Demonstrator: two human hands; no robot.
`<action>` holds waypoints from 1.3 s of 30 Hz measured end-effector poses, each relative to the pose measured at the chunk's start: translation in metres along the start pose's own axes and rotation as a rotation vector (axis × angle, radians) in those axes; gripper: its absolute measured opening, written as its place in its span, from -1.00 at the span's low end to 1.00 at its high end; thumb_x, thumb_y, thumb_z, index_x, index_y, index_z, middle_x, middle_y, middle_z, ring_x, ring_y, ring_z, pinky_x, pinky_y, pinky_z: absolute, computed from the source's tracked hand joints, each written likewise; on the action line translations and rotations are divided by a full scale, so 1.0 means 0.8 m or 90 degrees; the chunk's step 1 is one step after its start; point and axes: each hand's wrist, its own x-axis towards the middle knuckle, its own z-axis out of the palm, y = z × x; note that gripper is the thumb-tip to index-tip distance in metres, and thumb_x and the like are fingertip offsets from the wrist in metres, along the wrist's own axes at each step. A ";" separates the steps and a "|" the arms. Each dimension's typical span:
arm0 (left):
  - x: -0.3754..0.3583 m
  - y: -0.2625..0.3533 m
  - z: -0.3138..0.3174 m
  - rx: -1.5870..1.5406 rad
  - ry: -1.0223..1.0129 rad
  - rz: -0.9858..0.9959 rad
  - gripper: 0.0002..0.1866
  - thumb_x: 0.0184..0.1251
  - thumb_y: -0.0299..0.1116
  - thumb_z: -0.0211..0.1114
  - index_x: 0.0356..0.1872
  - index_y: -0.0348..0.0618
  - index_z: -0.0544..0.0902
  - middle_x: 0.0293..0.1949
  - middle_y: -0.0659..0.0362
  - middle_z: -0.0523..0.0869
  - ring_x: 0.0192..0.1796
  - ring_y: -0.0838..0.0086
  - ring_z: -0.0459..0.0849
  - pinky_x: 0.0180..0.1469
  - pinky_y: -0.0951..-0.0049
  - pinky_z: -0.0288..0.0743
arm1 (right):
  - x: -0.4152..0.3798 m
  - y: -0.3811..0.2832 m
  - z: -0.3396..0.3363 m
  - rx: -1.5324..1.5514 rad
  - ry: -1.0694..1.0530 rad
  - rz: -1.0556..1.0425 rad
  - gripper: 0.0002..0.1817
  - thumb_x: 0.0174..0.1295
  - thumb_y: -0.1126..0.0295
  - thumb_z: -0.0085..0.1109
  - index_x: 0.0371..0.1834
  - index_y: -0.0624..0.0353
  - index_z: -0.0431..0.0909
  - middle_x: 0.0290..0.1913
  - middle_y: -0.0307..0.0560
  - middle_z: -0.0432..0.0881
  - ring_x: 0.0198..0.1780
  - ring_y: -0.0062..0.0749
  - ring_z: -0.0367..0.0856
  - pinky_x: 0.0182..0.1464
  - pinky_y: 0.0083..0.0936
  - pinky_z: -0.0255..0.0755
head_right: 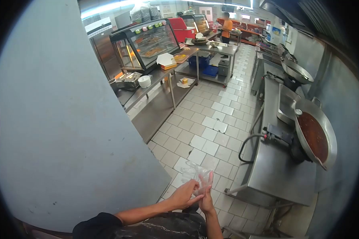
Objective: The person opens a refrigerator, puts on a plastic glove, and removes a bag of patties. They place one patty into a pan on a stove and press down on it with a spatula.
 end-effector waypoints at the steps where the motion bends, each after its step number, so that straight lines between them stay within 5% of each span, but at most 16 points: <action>1: 0.021 -0.012 -0.003 -0.044 -0.018 -0.025 -0.57 0.29 -0.11 0.27 -0.05 -0.26 0.45 -0.22 -0.04 0.57 -0.21 0.04 0.57 -0.13 0.12 0.45 | 0.026 -0.002 0.007 0.004 -0.008 -0.038 -0.08 0.31 -0.36 -0.27 0.54 -0.42 -0.55 0.57 0.21 -0.28 0.51 0.26 -0.07 0.42 0.10 0.01; 5: 0.081 -0.045 -0.010 -0.021 0.024 0.007 -0.78 0.39 -0.25 0.15 -0.27 -0.23 0.47 -0.40 -0.10 0.57 -0.34 -0.01 0.60 -0.32 0.11 0.43 | 0.105 -0.005 0.000 -0.020 0.019 -0.109 -0.04 0.32 -0.35 -0.26 0.55 -0.26 -0.57 0.57 0.21 -0.28 0.52 0.26 -0.09 0.46 0.00 -0.03; 6: 0.093 -0.052 -0.009 -0.026 0.032 0.003 -0.78 0.39 -0.25 0.15 -0.27 -0.23 0.47 -0.40 -0.10 0.57 -0.34 -0.01 0.60 -0.32 0.11 0.43 | 0.119 -0.010 0.001 0.005 0.013 -0.136 -0.13 0.44 -0.19 -0.29 0.56 -0.15 -0.56 0.57 0.22 -0.28 0.53 0.23 -0.09 0.48 -0.02 -0.06; 13: 0.211 -0.114 -0.003 -0.250 -0.006 -0.087 -0.79 0.42 -0.26 0.07 -0.33 -0.20 0.45 -0.46 -0.07 0.56 -0.39 -0.02 0.59 -0.35 0.15 0.42 | 0.209 -0.029 -0.041 0.068 -0.034 -0.238 -0.22 0.38 0.26 -0.21 0.58 0.02 -0.36 0.56 0.26 -0.21 0.52 0.22 -0.04 0.52 -0.01 -0.10; 15: 0.255 -0.125 -0.001 -0.283 -0.117 0.136 -0.80 0.41 -0.27 0.08 -0.33 -0.19 0.46 -0.45 -0.06 0.58 -0.35 0.03 0.61 -0.31 0.17 0.42 | 0.220 -0.037 -0.055 -0.016 0.166 -0.173 -0.34 0.41 0.26 -0.22 0.53 0.15 -0.13 0.52 0.26 -0.01 0.52 0.08 0.04 0.51 -0.04 -0.08; 19: 0.355 -0.140 -0.002 -0.284 -0.386 0.279 -0.80 0.37 -0.29 0.09 -0.38 -0.21 0.47 -0.45 0.00 0.55 -0.36 0.12 0.53 -0.28 0.20 0.36 | 0.274 -0.078 -0.076 0.146 0.295 -0.196 -0.34 0.46 0.14 -0.25 0.51 0.24 -0.09 0.49 0.29 0.06 0.49 0.27 0.04 0.49 -0.05 0.00; 21: 0.391 -0.138 0.010 -0.332 -0.319 0.322 -0.77 0.35 -0.29 0.10 -0.42 -0.24 0.43 -0.51 0.01 0.49 -0.40 0.15 0.49 -0.30 0.21 0.33 | 0.291 -0.102 -0.092 0.168 0.283 -0.178 -0.28 0.47 -0.02 -0.31 0.51 0.25 -0.10 0.49 0.31 0.07 0.48 0.25 0.07 0.49 -0.08 -0.01; 24: 0.431 -0.134 0.006 -0.345 -0.383 0.498 -0.73 0.35 -0.29 0.09 -0.45 -0.31 0.42 -0.48 -0.10 0.51 -0.40 0.04 0.49 -0.28 0.15 0.34 | 0.300 -0.113 -0.150 -0.025 0.234 -0.195 -0.12 0.34 -0.32 -0.31 0.55 0.01 -0.11 0.52 0.28 -0.05 0.53 0.16 -0.08 0.47 0.11 -0.10; 27: 0.445 -0.164 0.025 -0.357 -0.497 0.451 -0.72 0.37 -0.28 0.07 -0.45 -0.31 0.41 -0.48 -0.12 0.51 -0.39 0.02 0.50 -0.28 0.14 0.34 | 0.315 -0.111 -0.170 0.014 0.308 -0.141 -0.09 0.29 -0.38 -0.31 0.56 -0.05 -0.11 0.53 0.27 -0.09 0.54 0.13 -0.13 0.46 0.16 -0.12; 35: 0.488 -0.305 -0.032 -0.351 -0.537 0.254 -0.77 0.43 -0.32 0.04 -0.38 -0.26 0.38 -0.52 -0.07 0.48 -0.44 0.12 0.55 -0.32 0.20 0.36 | 0.478 -0.011 -0.222 0.187 0.315 0.073 -0.01 0.17 -0.53 -0.31 0.57 -0.20 -0.10 0.55 0.24 -0.18 0.57 0.06 -0.26 0.42 0.29 -0.19; 37: 0.517 -0.339 -0.047 -0.346 -0.501 0.248 -0.77 0.44 -0.31 0.05 -0.37 -0.27 0.38 -0.52 -0.06 0.46 -0.45 0.16 0.53 -0.32 0.23 0.36 | 0.545 0.015 -0.252 0.258 0.302 0.101 0.00 0.08 -0.60 -0.28 0.56 -0.37 -0.06 0.58 0.09 -0.23 0.58 0.00 -0.36 0.38 0.39 -0.26; 39: 0.549 -0.370 -0.055 -0.362 -0.416 0.248 -0.76 0.46 -0.30 0.06 -0.35 -0.28 0.37 -0.54 -0.05 0.42 -0.46 0.25 0.48 -0.32 0.28 0.37 | 0.632 0.009 -0.235 0.243 0.202 0.148 -0.02 0.07 -0.60 -0.27 0.53 -0.39 0.04 0.55 -0.13 -0.07 0.53 0.13 -0.20 0.39 0.38 -0.17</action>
